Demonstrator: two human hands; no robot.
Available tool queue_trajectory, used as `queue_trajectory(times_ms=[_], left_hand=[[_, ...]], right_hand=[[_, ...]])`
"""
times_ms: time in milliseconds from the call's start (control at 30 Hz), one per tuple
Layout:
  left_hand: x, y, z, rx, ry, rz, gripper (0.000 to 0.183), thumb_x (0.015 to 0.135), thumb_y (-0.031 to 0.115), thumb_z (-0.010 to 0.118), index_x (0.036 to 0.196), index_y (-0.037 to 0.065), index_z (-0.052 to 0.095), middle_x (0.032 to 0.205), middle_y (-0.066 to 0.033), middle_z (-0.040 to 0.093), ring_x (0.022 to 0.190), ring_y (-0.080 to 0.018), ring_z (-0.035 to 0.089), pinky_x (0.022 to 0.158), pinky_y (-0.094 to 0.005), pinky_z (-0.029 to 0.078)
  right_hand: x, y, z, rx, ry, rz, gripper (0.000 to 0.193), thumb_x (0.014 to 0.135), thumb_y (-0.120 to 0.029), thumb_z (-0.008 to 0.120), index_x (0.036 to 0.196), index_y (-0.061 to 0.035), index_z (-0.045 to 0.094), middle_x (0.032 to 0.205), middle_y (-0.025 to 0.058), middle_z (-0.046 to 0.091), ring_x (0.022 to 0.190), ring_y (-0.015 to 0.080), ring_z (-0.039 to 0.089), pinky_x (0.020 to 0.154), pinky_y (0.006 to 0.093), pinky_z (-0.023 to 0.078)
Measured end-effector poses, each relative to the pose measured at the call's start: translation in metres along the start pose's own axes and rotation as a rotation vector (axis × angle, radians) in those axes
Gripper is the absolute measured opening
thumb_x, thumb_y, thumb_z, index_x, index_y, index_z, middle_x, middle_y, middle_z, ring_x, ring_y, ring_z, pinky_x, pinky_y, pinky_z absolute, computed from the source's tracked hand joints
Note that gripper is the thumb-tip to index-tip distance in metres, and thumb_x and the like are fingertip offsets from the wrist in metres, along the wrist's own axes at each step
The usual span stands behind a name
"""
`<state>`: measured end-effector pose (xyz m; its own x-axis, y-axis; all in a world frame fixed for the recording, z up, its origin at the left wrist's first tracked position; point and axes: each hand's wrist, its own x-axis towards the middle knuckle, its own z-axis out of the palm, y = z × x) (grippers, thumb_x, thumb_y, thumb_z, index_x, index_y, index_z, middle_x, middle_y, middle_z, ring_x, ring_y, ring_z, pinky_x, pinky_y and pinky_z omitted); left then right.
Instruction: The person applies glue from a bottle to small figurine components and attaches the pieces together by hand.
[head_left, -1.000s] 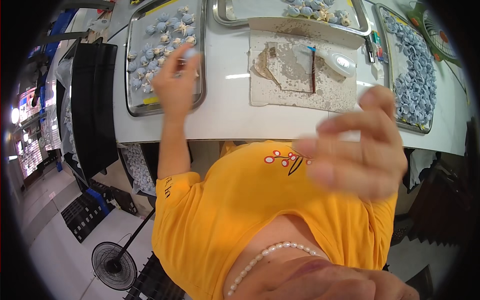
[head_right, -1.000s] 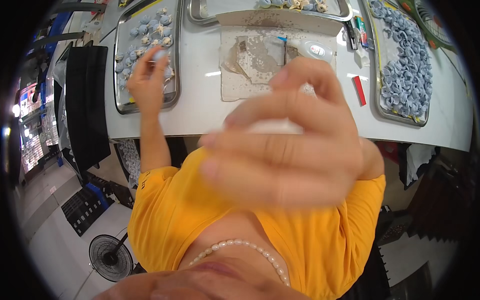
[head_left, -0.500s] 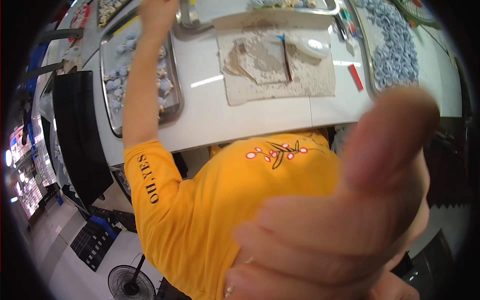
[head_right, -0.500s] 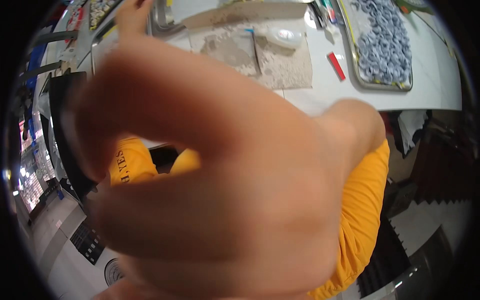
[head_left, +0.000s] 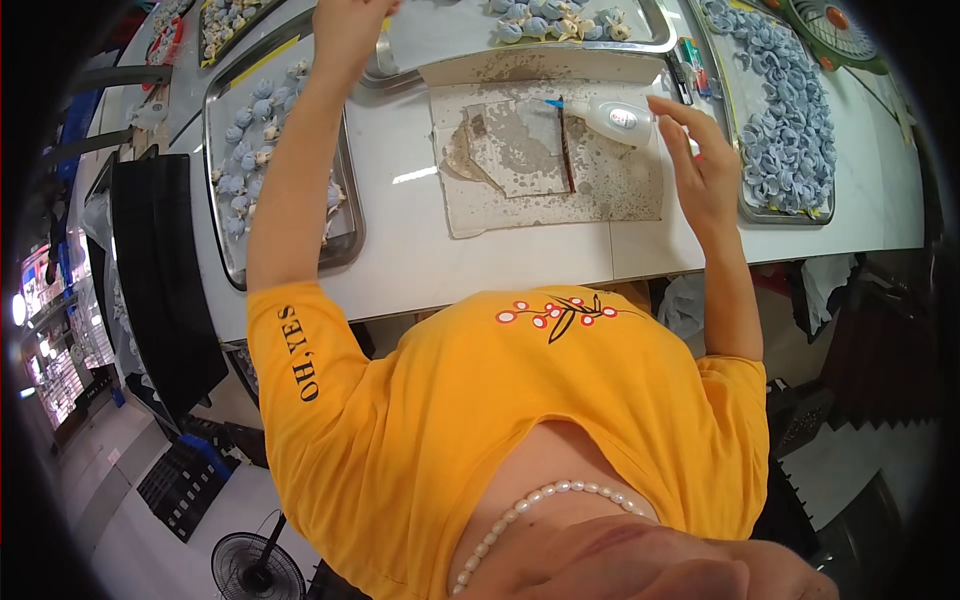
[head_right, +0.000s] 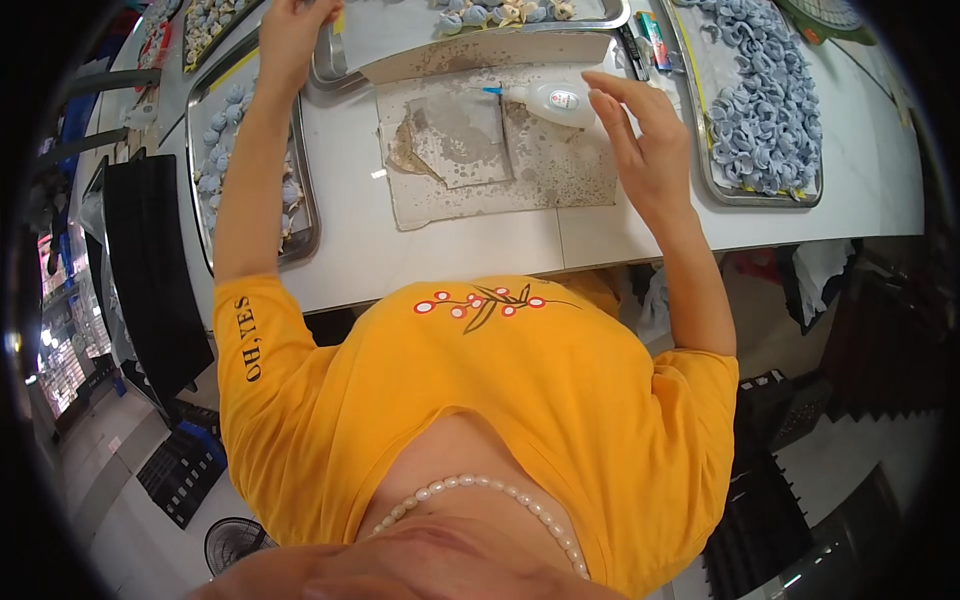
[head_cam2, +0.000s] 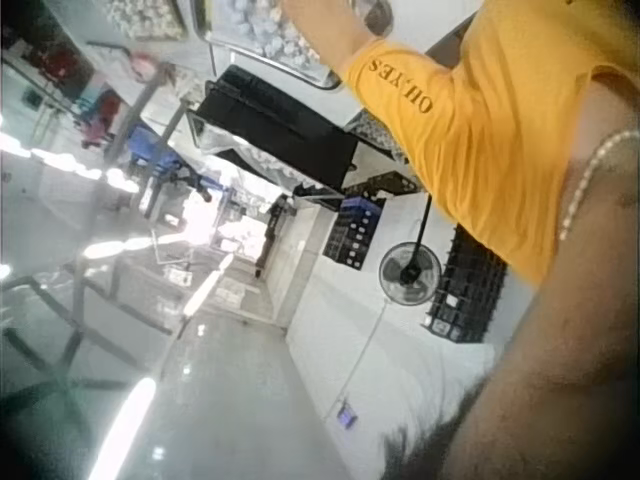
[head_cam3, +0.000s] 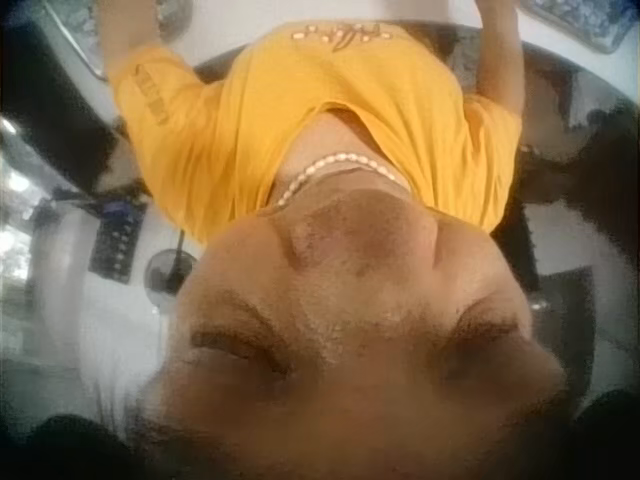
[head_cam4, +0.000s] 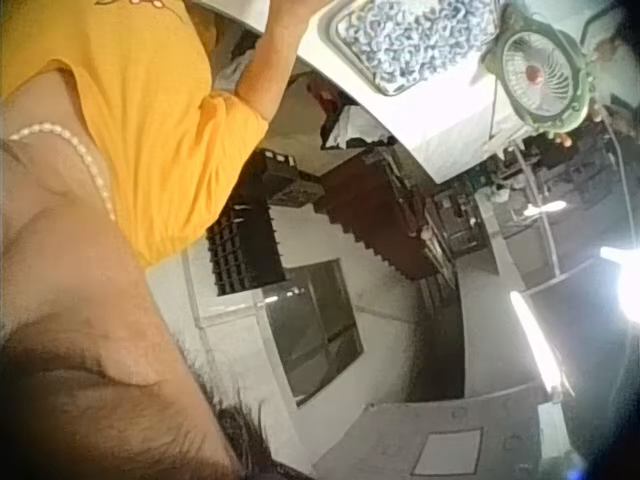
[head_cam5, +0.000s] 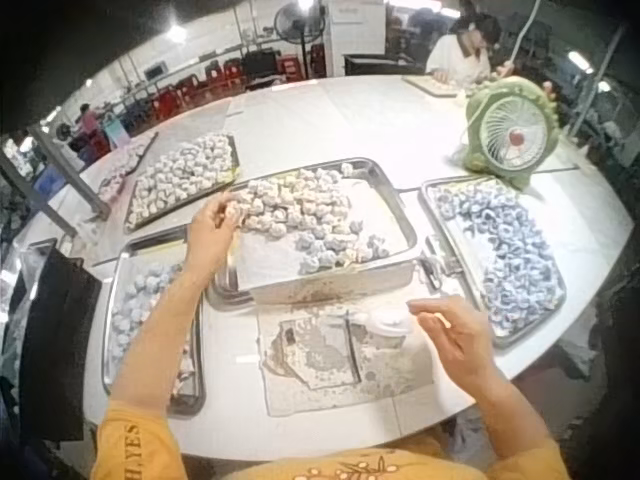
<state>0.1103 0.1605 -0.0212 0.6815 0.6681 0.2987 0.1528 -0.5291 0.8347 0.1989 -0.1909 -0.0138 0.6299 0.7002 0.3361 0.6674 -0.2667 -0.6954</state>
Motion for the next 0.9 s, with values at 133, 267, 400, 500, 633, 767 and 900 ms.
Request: queue_trajectory(times_ms=[133, 267, 400, 500, 633, 767, 900], left_hand=[[-0.101, 0.054, -0.006, -0.719, -0.326, -0.288, 0.044, 0.082, 0.010, 0.064, 0.122, 0.004, 0.047, 0.097, -0.0069, 0.060, 0.085, -0.0197, 0.064, 0.072, -0.0240, 0.050], [-0.187, 0.077, -0.001, -0.950, -0.427, -0.521, 0.039, 0.085, 0.011, 0.063, 0.119, 0.001, 0.048, 0.103, -0.0084, 0.058, 0.091, -0.0196, 0.062, 0.072, -0.0229, 0.051], [-0.225, 0.086, 0.023, -1.086, -0.326, -0.733, 0.040, 0.084, 0.014, 0.065, 0.119, 0.002, 0.050, 0.106, -0.0098, 0.059, 0.093, -0.0195, 0.062, 0.068, -0.0217, 0.051], [-0.232, 0.083, 0.027, -1.109, -0.414, -0.746, 0.039, 0.084, 0.009, 0.064, 0.119, 0.002, 0.050, 0.107, -0.0095, 0.059, 0.091, -0.0189, 0.062, 0.069, -0.0216, 0.050], [-0.235, 0.084, 0.030, -1.006, -0.391, -0.656, 0.039, 0.082, 0.007, 0.066, 0.118, 0.001, 0.051, 0.108, -0.0095, 0.059, 0.088, -0.0172, 0.062, 0.070, -0.0214, 0.049], [-0.237, 0.088, 0.030, -0.981, -0.381, -0.665, 0.042, 0.079, 0.005, 0.069, 0.117, -0.001, 0.051, 0.099, -0.0084, 0.061, 0.080, -0.0128, 0.060, 0.068, -0.0213, 0.047], [-0.240, 0.088, 0.030, -0.900, -0.385, -0.652, 0.041, 0.078, 0.002, 0.068, 0.116, -0.002, 0.053, 0.089, -0.0060, 0.062, 0.075, -0.0091, 0.057, 0.066, -0.0210, 0.047]], right_hand=[[-0.002, 0.027, 0.015, -0.259, -0.041, 0.001, 0.035, 0.081, -0.026, 0.066, 0.108, -0.0039, 0.061, 0.097, 0.0122, 0.062, 0.089, 0.0257, 0.055, 0.075, 0.0345, 0.045], [-0.002, 0.010, 0.020, -0.170, -0.243, 0.153, 0.041, 0.078, -0.028, 0.069, 0.108, -0.0032, 0.059, 0.095, 0.0124, 0.062, 0.084, 0.0272, 0.055, 0.073, 0.0353, 0.045], [-0.019, -0.003, 0.025, 0.108, -0.152, 0.280, 0.035, 0.077, -0.023, 0.070, 0.102, -0.0021, 0.057, 0.089, 0.0092, 0.060, 0.079, 0.0177, 0.056, 0.072, 0.0291, 0.045], [-0.040, -0.013, 0.018, 0.460, -0.040, 0.384, 0.029, 0.078, -0.018, 0.069, 0.098, -0.0021, 0.055, 0.087, 0.0050, 0.058, 0.079, 0.0109, 0.055, 0.071, 0.0235, 0.044], [-0.065, -0.025, 0.001, 0.579, 0.016, 0.328, 0.028, 0.079, -0.016, 0.069, 0.099, -0.0020, 0.054, 0.089, 0.0014, 0.056, 0.080, 0.0079, 0.053, 0.072, 0.0204, 0.042], [-0.066, -0.036, -0.008, 0.406, 0.003, 0.164, 0.028, 0.071, -0.016, 0.075, 0.089, -0.0021, 0.058, 0.080, 0.0027, 0.054, 0.077, 0.0132, 0.049, 0.071, 0.0253, 0.040], [-0.062, -0.043, -0.010, 0.195, 0.025, 0.020, 0.026, 0.067, -0.016, 0.077, 0.082, -0.0025, 0.060, 0.074, 0.0029, 0.053, 0.075, 0.0172, 0.045, 0.071, 0.0282, 0.036]])
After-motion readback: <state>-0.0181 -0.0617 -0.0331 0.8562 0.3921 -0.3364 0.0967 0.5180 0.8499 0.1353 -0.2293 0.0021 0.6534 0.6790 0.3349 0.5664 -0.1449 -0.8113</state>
